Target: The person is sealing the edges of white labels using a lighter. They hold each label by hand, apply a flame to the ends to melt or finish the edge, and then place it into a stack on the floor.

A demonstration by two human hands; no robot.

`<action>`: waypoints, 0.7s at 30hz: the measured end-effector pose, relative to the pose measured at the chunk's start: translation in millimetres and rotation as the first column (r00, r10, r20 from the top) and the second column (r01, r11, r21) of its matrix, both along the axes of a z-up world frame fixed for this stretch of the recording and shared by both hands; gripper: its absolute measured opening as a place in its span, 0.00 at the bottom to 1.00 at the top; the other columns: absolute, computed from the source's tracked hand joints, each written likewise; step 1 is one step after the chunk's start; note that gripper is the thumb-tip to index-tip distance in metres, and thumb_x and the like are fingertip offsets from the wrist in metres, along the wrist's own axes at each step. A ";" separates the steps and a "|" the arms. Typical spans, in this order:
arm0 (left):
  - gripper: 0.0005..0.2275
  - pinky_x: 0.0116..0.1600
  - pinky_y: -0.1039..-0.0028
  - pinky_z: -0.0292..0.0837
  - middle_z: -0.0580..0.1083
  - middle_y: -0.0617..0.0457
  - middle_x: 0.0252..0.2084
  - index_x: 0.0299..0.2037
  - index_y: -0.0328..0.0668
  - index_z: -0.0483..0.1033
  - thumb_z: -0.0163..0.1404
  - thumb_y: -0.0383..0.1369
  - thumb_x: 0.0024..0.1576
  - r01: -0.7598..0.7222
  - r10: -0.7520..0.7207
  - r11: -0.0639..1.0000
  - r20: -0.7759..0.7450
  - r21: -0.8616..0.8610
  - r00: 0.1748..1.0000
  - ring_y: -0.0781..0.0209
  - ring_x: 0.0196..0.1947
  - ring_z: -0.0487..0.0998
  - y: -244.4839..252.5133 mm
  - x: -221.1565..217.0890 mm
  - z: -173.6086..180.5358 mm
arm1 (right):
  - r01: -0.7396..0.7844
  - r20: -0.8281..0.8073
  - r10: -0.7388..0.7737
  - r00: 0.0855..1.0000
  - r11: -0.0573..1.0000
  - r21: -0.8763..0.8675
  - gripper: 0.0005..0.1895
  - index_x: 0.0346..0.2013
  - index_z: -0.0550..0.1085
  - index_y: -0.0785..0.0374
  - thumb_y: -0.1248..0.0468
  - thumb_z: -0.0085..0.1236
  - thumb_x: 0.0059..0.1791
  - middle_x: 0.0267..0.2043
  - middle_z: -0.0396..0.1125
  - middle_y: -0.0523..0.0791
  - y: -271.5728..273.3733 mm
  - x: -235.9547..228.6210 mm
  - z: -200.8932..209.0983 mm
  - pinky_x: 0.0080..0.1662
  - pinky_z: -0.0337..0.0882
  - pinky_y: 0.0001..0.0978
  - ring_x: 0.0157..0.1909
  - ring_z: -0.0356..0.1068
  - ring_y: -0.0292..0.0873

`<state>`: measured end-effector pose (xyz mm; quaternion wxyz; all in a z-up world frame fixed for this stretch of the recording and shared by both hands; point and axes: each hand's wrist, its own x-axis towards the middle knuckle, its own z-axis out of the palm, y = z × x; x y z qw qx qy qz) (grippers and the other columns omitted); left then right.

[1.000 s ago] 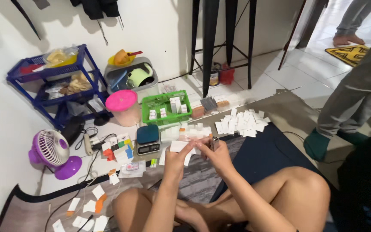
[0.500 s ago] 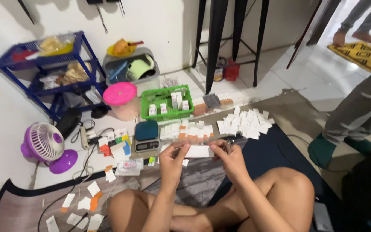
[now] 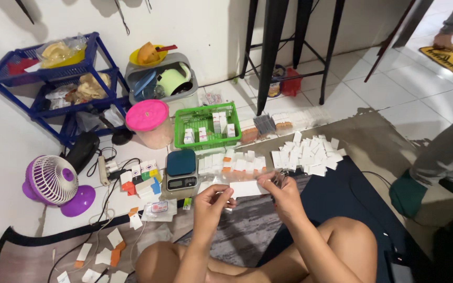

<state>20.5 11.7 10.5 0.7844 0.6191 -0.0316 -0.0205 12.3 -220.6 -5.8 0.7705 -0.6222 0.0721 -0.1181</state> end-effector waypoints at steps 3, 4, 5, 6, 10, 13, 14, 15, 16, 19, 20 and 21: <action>0.07 0.36 0.66 0.89 0.84 0.46 0.31 0.42 0.30 0.89 0.66 0.29 0.62 0.023 -0.023 0.998 -0.001 -0.057 1.000 0.56 0.29 0.86 -0.3 -0.2 12.1 | -0.025 -0.053 0.027 0.998 0.999 0.042 0.08 0.36 0.86 0.67 0.64 0.72 0.54 0.42 0.78 0.48 -0.8 6.4 5.6 0.45 0.75 0.44 0.43 0.79 0.47; 0.07 0.36 0.66 0.89 0.84 0.46 0.31 0.42 0.30 0.89 0.66 0.29 0.62 0.027 -0.028 0.998 -0.005 -0.055 1.000 0.56 0.29 0.86 0.3 3.8 6.0 | -0.020 -0.057 0.022 0.998 0.999 0.045 0.08 0.36 0.86 0.67 0.64 0.72 0.54 0.42 0.78 0.48 -1.0 7.6 4.9 0.45 0.75 0.44 0.43 0.79 0.47; 0.06 0.36 0.66 0.88 0.84 0.45 0.31 0.41 0.29 0.90 0.66 0.27 0.62 0.044 -0.043 0.998 0.023 -0.052 0.999 0.55 0.29 0.86 0.9 7.3 0.0 | -0.028 -0.052 0.030 0.998 0.998 0.054 0.08 0.33 0.85 0.65 0.64 0.72 0.54 0.41 0.77 0.46 -1.4 8.5 4.2 0.45 0.73 0.44 0.42 0.77 0.46; 0.05 0.35 0.67 0.88 0.85 0.44 0.30 0.40 0.29 0.90 0.66 0.25 0.62 0.061 -0.058 0.997 0.054 -0.049 0.997 0.55 0.29 0.86 1.0 11.2 -5.9 | -0.036 -0.046 0.039 0.998 0.997 0.064 0.09 0.30 0.84 0.63 0.64 0.72 0.54 0.40 0.75 0.44 -2.3 9.7 3.8 0.45 0.72 0.44 0.41 0.74 0.45; 0.04 0.32 0.67 0.85 0.83 0.45 0.31 0.39 0.28 0.88 0.65 0.24 0.62 0.036 -0.034 0.996 0.032 -0.084 0.999 0.53 0.27 0.86 -5.2 19.5 -32.5 | -0.037 -0.060 0.046 0.997 0.990 0.135 0.03 0.38 0.85 0.66 0.68 0.72 0.53 0.38 0.78 0.46 -7.4 14.8 -19.6 0.44 0.75 0.39 0.40 0.76 0.43; 0.03 0.33 0.70 0.86 0.84 0.46 0.35 0.36 0.31 0.87 0.64 0.24 0.62 0.006 -0.003 0.995 0.028 -0.098 1.000 0.52 0.28 0.88 -8.8 20.0 -39.6 | -0.059 -0.035 0.065 0.997 0.990 0.130 0.05 0.36 0.85 0.66 0.67 0.74 0.52 0.41 0.82 0.49 -9.3 14.1 -25.3 0.40 0.78 0.39 0.40 0.78 0.44; 0.03 0.36 0.66 0.90 0.83 0.44 0.38 0.38 0.31 0.86 0.64 0.24 0.62 0.013 -0.012 0.991 0.012 -0.134 1.000 0.47 0.30 0.89 -9.1 20.2 -43.5 | -0.063 -0.048 0.068 0.997 0.994 0.094 0.06 0.36 0.86 0.66 0.66 0.75 0.51 0.39 0.82 0.48 -10.0 13.1 -24.7 0.42 0.78 0.38 0.40 0.79 0.44; 0.04 0.38 0.61 0.95 0.83 0.41 0.41 0.40 0.30 0.84 0.64 0.25 0.62 0.020 -0.021 0.985 -0.004 -0.170 1.000 0.43 0.33 0.91 -9.4 20.4 -47.5 | -0.068 -0.061 0.071 0.996 0.996 0.057 0.07 0.36 0.87 0.66 0.65 0.77 0.51 0.37 0.82 0.48 -10.7 11.9 -24.2 0.44 0.77 0.37 0.40 0.80 0.44; 0.04 0.38 0.61 0.95 0.83 0.41 0.41 0.40 0.30 0.84 0.64 0.25 0.62 0.018 -0.020 0.985 -0.011 -0.169 1.000 0.43 0.33 0.91 -7.8 18.9 -41.4 | -0.068 -0.067 0.072 0.995 0.996 0.059 0.07 0.36 0.87 0.66 0.65 0.77 0.51 0.37 0.82 0.48 -11.4 10.1 -22.0 0.44 0.77 0.37 0.40 0.80 0.44; 0.09 0.45 0.63 0.95 0.85 0.36 0.55 0.49 0.35 0.81 0.64 0.29 0.62 0.225 -0.218 0.956 0.058 -0.186 0.974 0.43 0.53 0.89 -7.9 15.7 -29.5 | -0.083 -0.105 0.077 0.991 0.995 -0.051 0.08 0.36 0.89 0.67 0.63 0.76 0.50 0.39 0.84 0.50 -13.5 3.3 -16.7 0.41 0.78 0.36 0.37 0.80 0.44; 0.09 0.45 0.65 0.95 0.85 0.40 0.53 0.49 0.33 0.84 0.66 0.27 0.61 0.213 -0.212 0.970 0.023 -0.120 0.977 0.48 0.48 0.89 -11.1 16.7 -29.3 | -0.106 -0.083 0.101 0.992 0.992 -0.063 0.08 0.37 0.89 0.68 0.64 0.76 0.50 0.38 0.85 0.49 -13.8 1.4 -15.0 0.43 0.78 0.35 0.38 0.80 0.43; 0.10 0.45 0.66 0.95 0.85 0.45 0.51 0.49 0.32 0.88 0.68 0.26 0.59 0.203 -0.204 0.978 -0.012 -0.054 0.979 0.54 0.43 0.89 -14.5 17.6 -29.1 | -0.129 -0.060 0.124 0.990 0.989 -0.076 0.07 0.37 0.88 0.68 0.65 0.76 0.51 0.38 0.85 0.48 -14.2 -0.6 -13.2 0.44 0.79 0.35 0.39 0.81 0.42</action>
